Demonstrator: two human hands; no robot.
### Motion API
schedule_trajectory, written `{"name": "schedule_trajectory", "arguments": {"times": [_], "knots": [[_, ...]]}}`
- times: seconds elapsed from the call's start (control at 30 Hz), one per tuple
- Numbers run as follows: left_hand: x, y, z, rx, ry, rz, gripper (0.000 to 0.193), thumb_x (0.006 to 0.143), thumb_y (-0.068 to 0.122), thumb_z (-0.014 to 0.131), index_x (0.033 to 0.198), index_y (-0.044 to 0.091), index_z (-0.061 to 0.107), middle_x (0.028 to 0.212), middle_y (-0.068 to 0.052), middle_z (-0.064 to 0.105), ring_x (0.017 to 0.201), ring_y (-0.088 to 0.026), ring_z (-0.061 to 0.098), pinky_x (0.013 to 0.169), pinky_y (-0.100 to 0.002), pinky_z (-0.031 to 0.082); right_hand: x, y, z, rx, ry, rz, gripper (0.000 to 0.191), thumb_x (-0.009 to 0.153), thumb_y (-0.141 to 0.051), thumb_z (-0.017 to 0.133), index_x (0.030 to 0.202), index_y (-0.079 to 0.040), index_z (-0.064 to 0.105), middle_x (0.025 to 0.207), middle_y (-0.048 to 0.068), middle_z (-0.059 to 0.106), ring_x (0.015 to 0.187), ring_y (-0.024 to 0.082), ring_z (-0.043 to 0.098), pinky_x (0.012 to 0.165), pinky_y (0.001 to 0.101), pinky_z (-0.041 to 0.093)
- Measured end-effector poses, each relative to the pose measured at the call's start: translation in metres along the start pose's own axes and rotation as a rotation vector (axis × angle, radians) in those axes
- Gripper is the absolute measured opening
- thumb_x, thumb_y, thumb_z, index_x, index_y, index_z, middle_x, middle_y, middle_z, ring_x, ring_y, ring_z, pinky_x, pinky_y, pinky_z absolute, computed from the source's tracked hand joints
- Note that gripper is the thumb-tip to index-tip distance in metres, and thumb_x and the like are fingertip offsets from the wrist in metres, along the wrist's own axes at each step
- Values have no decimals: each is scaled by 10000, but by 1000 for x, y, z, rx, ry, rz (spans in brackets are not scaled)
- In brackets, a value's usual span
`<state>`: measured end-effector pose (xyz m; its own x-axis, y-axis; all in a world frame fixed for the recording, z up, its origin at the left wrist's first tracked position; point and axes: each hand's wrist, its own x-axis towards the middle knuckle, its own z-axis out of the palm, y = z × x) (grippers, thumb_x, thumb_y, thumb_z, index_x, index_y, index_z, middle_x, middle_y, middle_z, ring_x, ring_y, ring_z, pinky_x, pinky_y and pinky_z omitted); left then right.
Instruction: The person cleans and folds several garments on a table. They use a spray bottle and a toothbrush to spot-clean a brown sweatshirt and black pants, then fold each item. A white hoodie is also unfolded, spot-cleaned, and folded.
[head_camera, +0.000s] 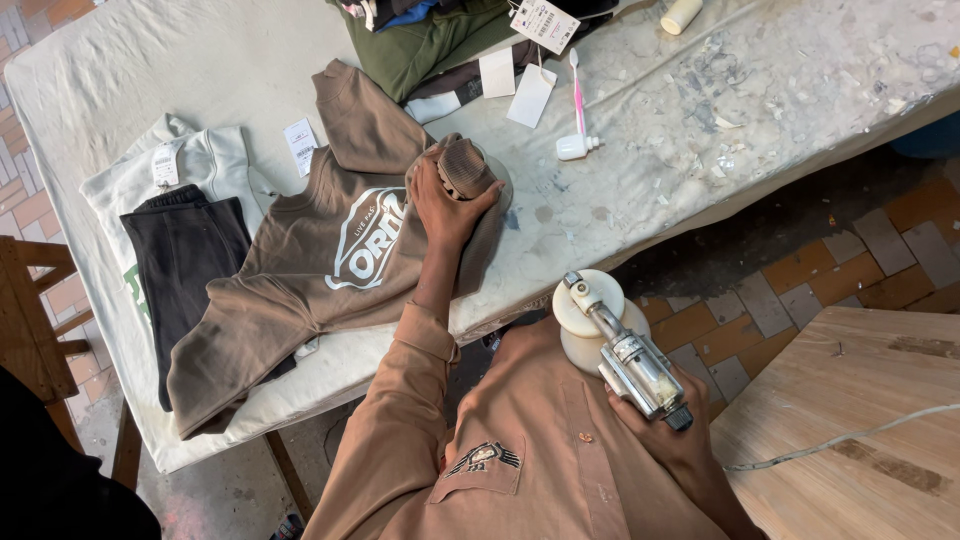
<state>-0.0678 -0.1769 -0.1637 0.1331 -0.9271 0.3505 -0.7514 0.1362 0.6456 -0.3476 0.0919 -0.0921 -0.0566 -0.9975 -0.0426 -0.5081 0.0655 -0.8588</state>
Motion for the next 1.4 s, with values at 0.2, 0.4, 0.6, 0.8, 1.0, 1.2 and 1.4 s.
{"name": "schedule_trajectory", "arguments": {"times": [0.2,0.4,0.6,0.8,1.0,1.2,1.4], "knots": [[0,3,-1,-22,9,7,964,630,549,953,1313,32,512,1238,-138,600,1253,-351,535,1138,-505,344,-4,-4,-3,-27,2,-83,524,658,-213,848,1085,43,687,880,165,766,784,249,793,672,354,645],[-1,2,0,-22,2,-15,973,622,563,962,1303,35,509,1227,-149,598,1245,-356,539,1128,-498,352,-5,-1,0,-11,10,-186,652,664,-227,862,1194,77,633,938,198,755,829,280,782,712,374,629],[-4,-6,4,-30,-4,-28,982,628,569,955,1313,32,501,1238,-155,595,1250,-352,539,1130,-500,352,-9,6,3,37,25,-158,578,688,-226,865,1138,53,633,921,179,753,818,254,791,687,355,642],[-3,-9,6,-21,-30,-44,988,620,559,970,1302,26,493,1235,-166,571,1271,-370,500,1132,-523,332,-11,0,1,3,20,-113,540,679,-221,849,1115,42,671,912,179,761,802,263,794,675,370,645],[-4,-5,4,-34,-38,-72,987,605,562,964,1296,35,498,1234,-154,575,1275,-364,503,1140,-510,353,-9,-12,0,28,42,-211,573,734,-259,818,1171,64,635,933,177,757,815,265,788,682,364,638],[-4,-6,3,-47,-23,-41,995,629,557,964,1319,25,486,1246,-165,574,1270,-366,508,1135,-512,351,-11,-13,0,-24,35,-140,528,741,-276,830,1143,28,673,898,156,768,802,258,796,682,371,636],[-5,-5,3,-55,-20,-46,1004,621,565,963,1322,25,489,1262,-175,576,1293,-383,499,1139,-507,349,-12,-7,4,10,38,-234,568,775,-328,789,1170,50,638,917,155,753,792,245,780,666,364,626]]}}
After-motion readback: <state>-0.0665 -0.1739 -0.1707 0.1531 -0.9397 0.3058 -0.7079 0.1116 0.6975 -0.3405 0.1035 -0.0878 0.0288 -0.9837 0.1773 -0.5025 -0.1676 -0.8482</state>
